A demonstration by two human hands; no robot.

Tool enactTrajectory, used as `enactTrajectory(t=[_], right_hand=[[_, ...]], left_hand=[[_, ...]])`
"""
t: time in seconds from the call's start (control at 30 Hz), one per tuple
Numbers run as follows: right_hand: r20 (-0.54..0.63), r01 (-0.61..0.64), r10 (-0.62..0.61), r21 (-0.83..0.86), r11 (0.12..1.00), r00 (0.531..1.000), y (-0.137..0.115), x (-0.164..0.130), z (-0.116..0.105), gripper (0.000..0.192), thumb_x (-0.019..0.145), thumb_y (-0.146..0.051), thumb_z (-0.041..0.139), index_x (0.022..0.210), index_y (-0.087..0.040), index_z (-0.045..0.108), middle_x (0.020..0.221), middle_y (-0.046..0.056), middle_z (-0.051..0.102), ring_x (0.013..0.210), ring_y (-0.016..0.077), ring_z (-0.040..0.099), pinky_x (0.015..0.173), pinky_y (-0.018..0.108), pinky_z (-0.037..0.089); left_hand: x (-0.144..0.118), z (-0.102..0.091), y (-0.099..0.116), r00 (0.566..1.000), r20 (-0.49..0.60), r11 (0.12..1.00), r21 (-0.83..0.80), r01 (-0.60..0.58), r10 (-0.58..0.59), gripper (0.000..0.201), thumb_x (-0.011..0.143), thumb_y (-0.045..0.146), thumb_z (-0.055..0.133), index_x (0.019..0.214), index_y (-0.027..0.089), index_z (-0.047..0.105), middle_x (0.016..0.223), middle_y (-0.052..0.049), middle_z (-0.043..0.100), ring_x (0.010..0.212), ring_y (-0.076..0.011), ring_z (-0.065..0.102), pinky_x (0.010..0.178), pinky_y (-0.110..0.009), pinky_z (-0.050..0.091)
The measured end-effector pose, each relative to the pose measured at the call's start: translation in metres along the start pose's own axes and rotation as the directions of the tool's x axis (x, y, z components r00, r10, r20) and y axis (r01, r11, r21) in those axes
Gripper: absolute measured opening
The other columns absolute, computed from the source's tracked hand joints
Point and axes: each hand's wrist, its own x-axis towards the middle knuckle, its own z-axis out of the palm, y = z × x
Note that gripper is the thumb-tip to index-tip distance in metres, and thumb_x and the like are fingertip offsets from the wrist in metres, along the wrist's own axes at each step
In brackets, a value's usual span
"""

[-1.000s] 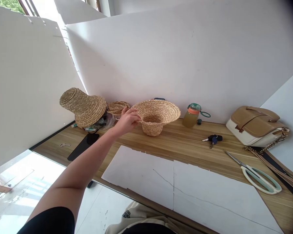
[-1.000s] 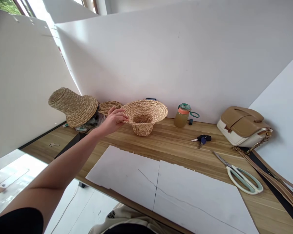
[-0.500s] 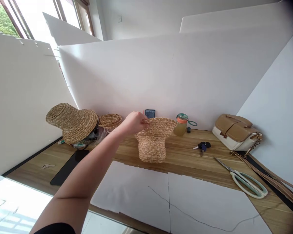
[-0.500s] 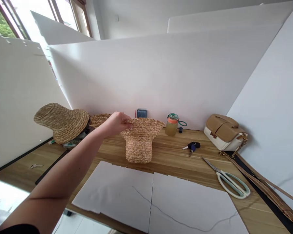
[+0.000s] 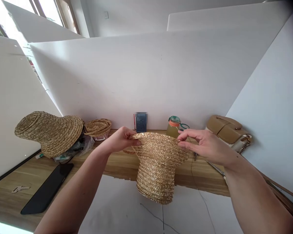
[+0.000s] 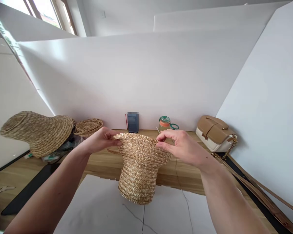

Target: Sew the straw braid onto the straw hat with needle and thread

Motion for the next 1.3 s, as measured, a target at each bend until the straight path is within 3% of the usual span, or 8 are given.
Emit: enactTrajectory(t=[0.1,0.23,0.43,0.63,0.87,1.03,1.13,1.3], right_hand=[[0.028,0.024,-0.025,0.028,0.999,0.999,0.000,0.007,0.002,0.030,0.087,-0.049,0.054,0.083,-0.021,0.065,0.083,0.002,0.067,0.078,0.0185,0.061,0.071,0.033,0.048],[0.024,0.081,-0.082,0.021,0.996,0.996,-0.002,0.015,0.007,0.023,0.090,-0.042,0.051,0.087,-0.023,0.063,0.084,0.003,0.066,0.085,0.0212,0.061,0.074,0.034,0.049],[-0.045,0.181,-0.180,0.031,0.983,0.983,0.000,0.022,0.020,0.017,0.093,-0.032,0.047,0.087,-0.023,0.060,0.084,0.002,0.065,0.085,0.0183,0.062,0.086,0.036,0.049],[0.017,0.092,-0.093,0.039,0.995,0.996,0.013,0.023,0.014,0.023,0.082,-0.043,0.063,0.100,-0.027,0.064,0.100,0.001,0.067,0.097,0.0198,0.062,0.081,0.031,0.051],[0.010,-0.015,0.014,0.048,0.999,1.000,0.021,0.030,0.017,0.018,0.088,-0.041,0.056,0.089,-0.024,0.063,0.099,0.004,0.067,0.115,0.0280,0.057,0.087,0.039,0.050],[-0.020,0.160,-0.160,0.051,0.986,0.987,0.021,0.031,0.024,0.010,0.090,-0.032,0.056,0.086,-0.023,0.057,0.088,0.003,0.064,0.111,0.0239,0.057,0.106,0.049,0.038],[-0.096,0.329,-0.328,-0.010,0.944,0.940,0.018,0.030,0.027,0.003,0.090,-0.020,0.055,0.087,-0.022,0.054,0.082,0.001,0.060,0.088,0.0168,0.059,0.111,0.048,0.034],[-0.179,0.440,-0.464,-0.162,0.883,0.867,0.012,0.032,0.034,0.015,0.086,-0.007,0.055,0.092,-0.021,0.053,0.083,0.002,0.057,0.087,0.0170,0.054,0.108,0.049,0.036]], left_hand=[[0.002,-0.014,0.003,0.989,0.138,0.998,0.026,0.055,-0.058,0.034,0.076,0.041,0.066,0.094,0.013,0.070,0.081,-0.002,0.068,0.073,-0.0155,0.060,0.065,-0.023,0.046],[0.005,-0.024,0.026,0.998,0.036,0.986,0.155,-0.055,0.049,0.050,0.080,0.041,0.064,0.125,0.021,0.059,0.115,-0.007,0.066,0.098,-0.0189,0.061,0.077,-0.024,0.049],[0.026,0.003,0.048,0.969,0.071,0.941,0.231,-0.249,0.239,0.032,0.088,0.030,0.055,0.116,0.018,0.065,0.100,-0.009,0.069,0.088,-0.0170,0.062,0.074,-0.026,0.048],[0.038,0.017,0.032,0.990,-0.009,0.965,0.224,-0.138,0.144,0.015,0.086,0.020,0.054,0.086,0.015,0.068,0.076,-0.001,0.063,0.068,-0.0107,0.054,0.064,-0.022,0.043],[0.036,0.020,0.008,0.968,-0.168,0.974,0.163,-0.159,0.186,0.014,0.087,0.024,0.055,0.082,0.016,0.065,0.062,0.003,0.057,0.064,-0.0102,0.053,0.104,-0.038,0.039],[0.025,0.021,0.006,0.951,-0.175,0.952,0.215,-0.216,0.255,0.013,0.088,0.025,0.054,0.085,0.018,0.064,0.074,0.001,0.067,0.066,-0.0107,0.058,0.112,-0.042,0.033],[0.017,0.018,0.009,0.928,-0.181,0.926,0.262,-0.272,0.324,0.010,0.088,0.022,0.054,0.089,0.020,0.064,0.082,0.001,0.070,0.072,-0.0116,0.062,0.111,-0.041,0.036],[0.011,0.015,0.012,0.852,-0.209,0.837,0.400,-0.373,0.480,0.016,0.087,0.011,0.052,0.092,0.021,0.064,0.086,0.000,0.071,0.084,-0.0122,0.065,0.112,-0.041,0.034]])
